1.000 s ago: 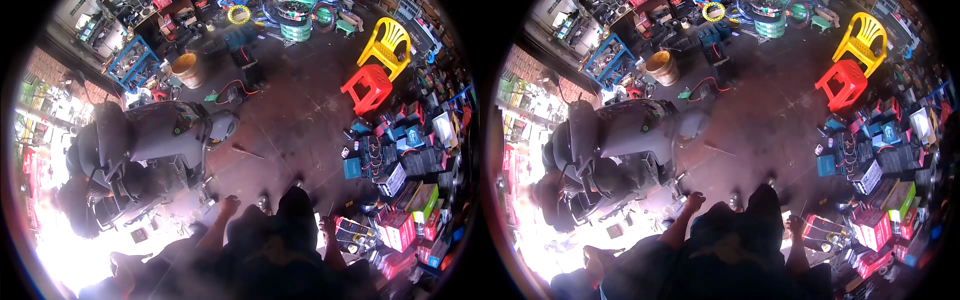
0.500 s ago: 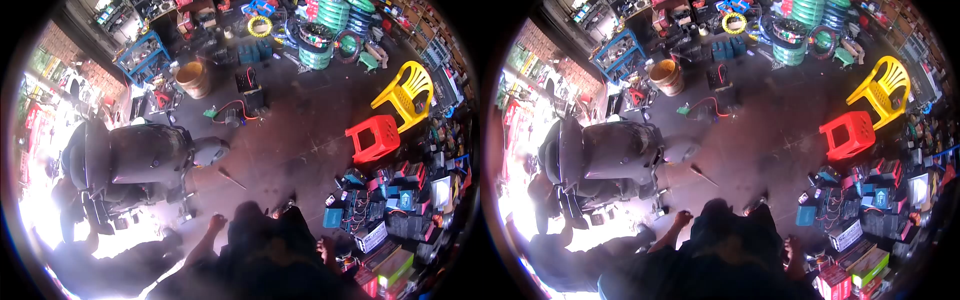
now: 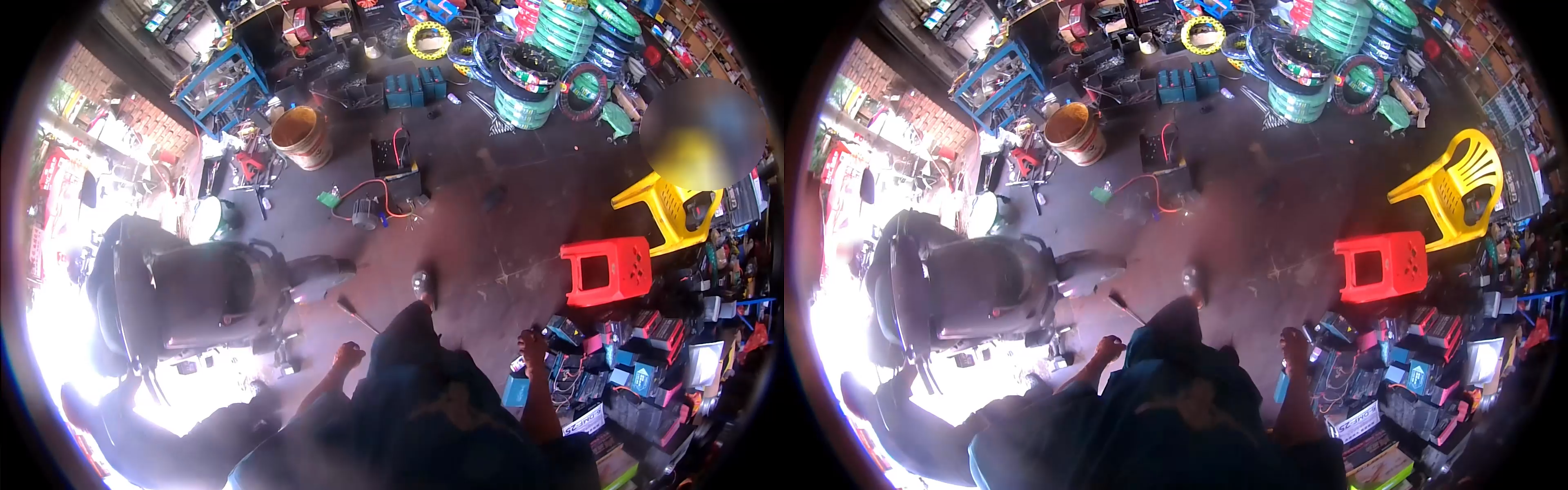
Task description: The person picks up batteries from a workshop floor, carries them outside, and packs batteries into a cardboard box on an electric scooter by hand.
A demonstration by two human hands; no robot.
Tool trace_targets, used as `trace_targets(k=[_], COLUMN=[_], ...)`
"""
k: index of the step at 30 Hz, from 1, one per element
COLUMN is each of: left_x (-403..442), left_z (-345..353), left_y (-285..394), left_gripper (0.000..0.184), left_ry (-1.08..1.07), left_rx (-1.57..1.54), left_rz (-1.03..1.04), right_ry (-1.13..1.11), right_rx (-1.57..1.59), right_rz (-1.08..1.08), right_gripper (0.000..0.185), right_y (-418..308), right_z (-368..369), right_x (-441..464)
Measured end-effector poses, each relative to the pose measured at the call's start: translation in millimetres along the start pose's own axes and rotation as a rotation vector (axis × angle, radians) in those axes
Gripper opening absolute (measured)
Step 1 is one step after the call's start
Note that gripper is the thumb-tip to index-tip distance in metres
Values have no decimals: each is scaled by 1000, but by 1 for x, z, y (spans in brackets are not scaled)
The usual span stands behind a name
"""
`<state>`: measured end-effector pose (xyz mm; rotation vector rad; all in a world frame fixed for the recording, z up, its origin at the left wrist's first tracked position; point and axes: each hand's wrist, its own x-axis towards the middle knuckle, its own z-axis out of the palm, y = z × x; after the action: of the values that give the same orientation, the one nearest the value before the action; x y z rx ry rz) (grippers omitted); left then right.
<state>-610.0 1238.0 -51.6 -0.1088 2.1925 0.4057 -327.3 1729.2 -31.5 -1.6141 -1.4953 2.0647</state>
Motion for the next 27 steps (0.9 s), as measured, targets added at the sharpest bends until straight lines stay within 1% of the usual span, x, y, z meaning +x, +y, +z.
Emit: trace_targets(k=[2,3,4,5,6,7,8,9,11,12,14,15,18,19,20,21,22,23,24,25,27], left_x=[25,20,40,49,79,106,112,113,108,108,134,146,140,137,144,152,162,168,171,176,177], left_z=[-27,-49,-65,-83,-93,-106,-122,-140,-179,-185,-173,-168,-176,-179,-178,-171,-163,-155,-147,-141,-129], left_y=[19,59,80,108,123,137,163,202,281,305,336,350,413,433,443,444,444,445,444,447,455], left_gripper=[44,42,41,41,40,43,44,46,47,48,47,47,45,43,43,42,42,42,42,42,43], left_ry=[17,95,134,157,151,87,124,162,149,138,183,210,99,27,59,89,104,116,130,148,177], left_rx=[13,-35,23,0,52,-131,-94,-62,-44,-34,-58,-69,-94,-131,-24,81,101,38,-46,-117,-217], left_rz=[41,34,94,102,152,127,148,174,193,196,296,353,295,200,280,356,362,283,182,104,-17], right_ry=[38,59,-19,-93,-160,-38,-72,-1,136,140,148,158,114,95,64,32,-15,-83,-164,-227,-224], right_rx=[2,12,162,309,458,267,100,111,130,99,43,24,-22,-50,-87,-137,-202,-263,-253,84,384], right_rz=[65,88,208,332,467,475,277,345,476,432,345,322,293,283,274,256,227,208,209,386,519], right_gripper=[18,20,18,19,23,21,26,26,29,29,30,26,13,9,7,7,10,14,18,17,15], right_y=[-8,-10,3,31,40,14,23,24,21,12,-22,-41,-91,-106,-122,-135,-150,-165,-176,-186,-235], right_z=[21,29,27,13,6,23,26,30,41,43,51,52,47,42,35,23,11,-5,-22,-47,-69], right_x=[1,-3,11,26,33,14,12,13,26,30,44,57,116,138,163,190,217,245,273,312,375])
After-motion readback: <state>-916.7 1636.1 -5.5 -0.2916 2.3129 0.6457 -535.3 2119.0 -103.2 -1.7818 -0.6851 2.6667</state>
